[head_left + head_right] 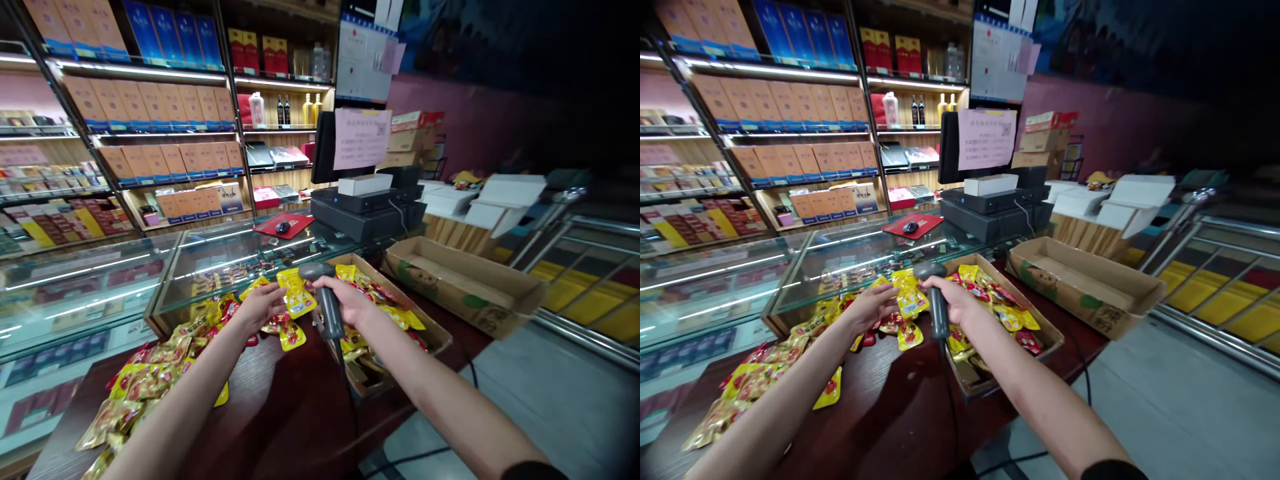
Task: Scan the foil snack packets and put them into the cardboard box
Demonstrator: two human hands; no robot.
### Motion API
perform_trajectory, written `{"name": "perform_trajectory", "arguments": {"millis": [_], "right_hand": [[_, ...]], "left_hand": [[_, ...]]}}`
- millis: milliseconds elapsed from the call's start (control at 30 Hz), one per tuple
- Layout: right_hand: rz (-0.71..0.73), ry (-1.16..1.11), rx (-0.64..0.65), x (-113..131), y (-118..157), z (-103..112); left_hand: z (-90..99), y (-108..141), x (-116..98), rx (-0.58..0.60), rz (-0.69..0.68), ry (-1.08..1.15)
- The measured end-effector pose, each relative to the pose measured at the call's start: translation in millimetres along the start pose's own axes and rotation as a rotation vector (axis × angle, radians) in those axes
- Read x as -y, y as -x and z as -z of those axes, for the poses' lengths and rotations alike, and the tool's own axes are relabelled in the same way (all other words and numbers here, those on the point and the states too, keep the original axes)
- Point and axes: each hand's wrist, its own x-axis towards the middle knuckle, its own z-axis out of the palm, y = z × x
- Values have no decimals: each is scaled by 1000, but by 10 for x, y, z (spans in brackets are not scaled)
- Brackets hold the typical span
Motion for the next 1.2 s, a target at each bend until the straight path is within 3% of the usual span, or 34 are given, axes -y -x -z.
{"name": "perform_trajectory", "arguments": {"millis": [100, 200, 300, 367, 500, 700, 867, 1033, 1200], "right_hand": [[91, -42, -54, 328, 20, 320], [183, -117, -172, 550, 52, 616], [244, -170, -285, 618, 94, 804], [257, -187, -295, 591, 119, 830], [226, -188, -227, 442, 129, 612], [125, -172, -66, -15, -62, -65], [209, -147, -163, -571, -317, -495], [318, -142, -324, -902, -518, -574], [326, -84, -397, -1009, -645, -476]], "left_hand": [[-421, -339, -135, 45, 16, 19], [-786, -644, -129, 67, 12, 13], [-979, -825, -28, 25, 27, -38], [-982, -849, 38, 13, 37, -64], [-703, -685, 45, -12, 28, -92], [135, -246, -125, -181, -161, -355], [719, -8, 101, -324, -367, -770], [936, 110, 502, -377, -448, -931], [980, 161, 692, -427, -490, -997]]}}
